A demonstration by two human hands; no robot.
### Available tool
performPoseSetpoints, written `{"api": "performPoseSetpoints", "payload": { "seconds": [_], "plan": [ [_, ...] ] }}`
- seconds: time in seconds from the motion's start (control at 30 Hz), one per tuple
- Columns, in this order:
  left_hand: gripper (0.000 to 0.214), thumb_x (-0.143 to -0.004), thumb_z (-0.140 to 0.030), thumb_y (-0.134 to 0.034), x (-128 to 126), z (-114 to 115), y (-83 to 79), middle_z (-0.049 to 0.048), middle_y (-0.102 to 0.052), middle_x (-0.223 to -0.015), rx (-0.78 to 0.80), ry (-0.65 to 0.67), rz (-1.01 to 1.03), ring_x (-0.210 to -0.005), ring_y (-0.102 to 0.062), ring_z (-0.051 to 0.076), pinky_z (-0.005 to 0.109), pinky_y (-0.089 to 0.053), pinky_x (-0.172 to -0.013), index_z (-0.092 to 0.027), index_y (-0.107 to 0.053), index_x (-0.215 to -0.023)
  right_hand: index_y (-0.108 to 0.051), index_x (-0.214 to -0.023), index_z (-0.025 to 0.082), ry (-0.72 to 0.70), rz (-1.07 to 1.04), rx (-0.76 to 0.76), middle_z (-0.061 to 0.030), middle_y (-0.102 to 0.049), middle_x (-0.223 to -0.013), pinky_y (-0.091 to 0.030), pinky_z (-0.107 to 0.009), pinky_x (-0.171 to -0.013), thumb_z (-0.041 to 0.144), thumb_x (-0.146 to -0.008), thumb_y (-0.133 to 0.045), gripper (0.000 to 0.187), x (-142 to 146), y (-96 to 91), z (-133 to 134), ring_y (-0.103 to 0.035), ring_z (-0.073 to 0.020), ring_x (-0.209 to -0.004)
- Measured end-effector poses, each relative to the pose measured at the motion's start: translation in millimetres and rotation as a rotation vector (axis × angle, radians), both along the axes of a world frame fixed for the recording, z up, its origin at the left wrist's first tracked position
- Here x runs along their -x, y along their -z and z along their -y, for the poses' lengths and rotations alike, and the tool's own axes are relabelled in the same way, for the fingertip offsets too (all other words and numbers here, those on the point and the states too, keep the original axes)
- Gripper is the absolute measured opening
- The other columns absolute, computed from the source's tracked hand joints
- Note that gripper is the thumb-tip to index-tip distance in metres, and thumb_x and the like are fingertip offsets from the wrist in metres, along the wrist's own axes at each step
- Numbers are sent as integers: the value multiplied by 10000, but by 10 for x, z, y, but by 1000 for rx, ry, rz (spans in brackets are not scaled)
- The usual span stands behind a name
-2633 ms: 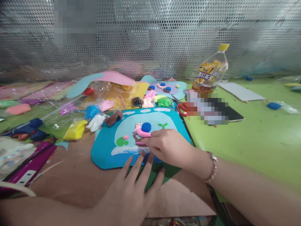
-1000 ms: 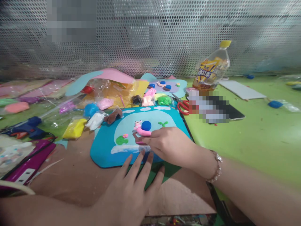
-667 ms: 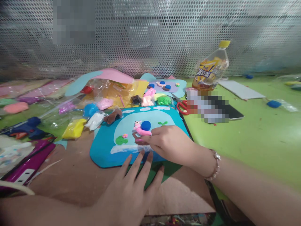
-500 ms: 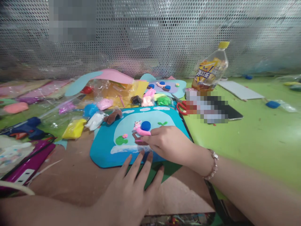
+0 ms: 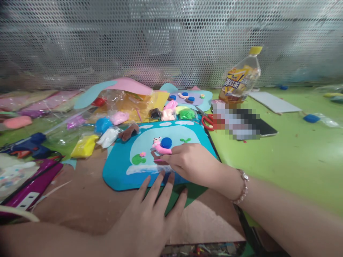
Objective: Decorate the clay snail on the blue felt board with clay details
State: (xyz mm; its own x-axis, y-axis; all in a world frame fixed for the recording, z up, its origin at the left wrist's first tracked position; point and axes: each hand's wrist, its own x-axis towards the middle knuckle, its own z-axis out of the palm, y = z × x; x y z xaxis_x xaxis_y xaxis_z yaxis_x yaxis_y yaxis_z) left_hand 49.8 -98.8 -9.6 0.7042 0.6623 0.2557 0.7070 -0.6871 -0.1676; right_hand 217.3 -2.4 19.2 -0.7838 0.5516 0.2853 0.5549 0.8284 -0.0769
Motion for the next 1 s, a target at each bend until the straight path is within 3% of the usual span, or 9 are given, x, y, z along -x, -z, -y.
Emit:
{"api": "performPoseSetpoints", "payload": {
  "seconds": [0.23, 0.63, 0.87, 1.0],
  "plan": [
    [372, -894, -275, -427, -9, 11, -10, 153, -533, -1248, 39, -5, -16, -1144, -482, 378, 539, -408, -872, -244, -471, -1262, -560, -1214, 188, -35, 72, -70, -19, -580, -667, -351, -251, -562, 202, -933, -357, 347, 23, -39, 12, -503, -126, -614],
    [407, -895, -298, -412, 18, -13, -50, 192, -476, -1300, 101, 20, -66, -1162, -458, 403, 557, -403, -865, -223, -437, -1295, -607, -1135, 178, -50, 151, -105, -20, -568, -636, -325, -256, -575, 163, -914, -369, 325, 26, -92, 37, -499, -135, -616],
    [346, -914, -253, -395, -2, 17, 12, 140, -516, -1274, 7, -20, 9, -1162, -476, 360, 520, -405, -888, -260, -479, -1250, -666, -985, 194, -12, 80, -134, -9, -512, -579, -271, -267, -535, 181, -922, -353, 320, -25, -66, 42, -446, -126, -564],
    [363, -912, -262, -392, 1, 3, 1, 164, -497, -1289, 33, -8, -21, -1164, -472, 371, 527, -395, -894, -243, -468, -1267, -614, -1143, 225, 15, 59, -49, -6, -525, -610, -310, -248, -565, 189, -930, -343, 347, -26, -76, 37, -460, -121, -580]
  ]
}}
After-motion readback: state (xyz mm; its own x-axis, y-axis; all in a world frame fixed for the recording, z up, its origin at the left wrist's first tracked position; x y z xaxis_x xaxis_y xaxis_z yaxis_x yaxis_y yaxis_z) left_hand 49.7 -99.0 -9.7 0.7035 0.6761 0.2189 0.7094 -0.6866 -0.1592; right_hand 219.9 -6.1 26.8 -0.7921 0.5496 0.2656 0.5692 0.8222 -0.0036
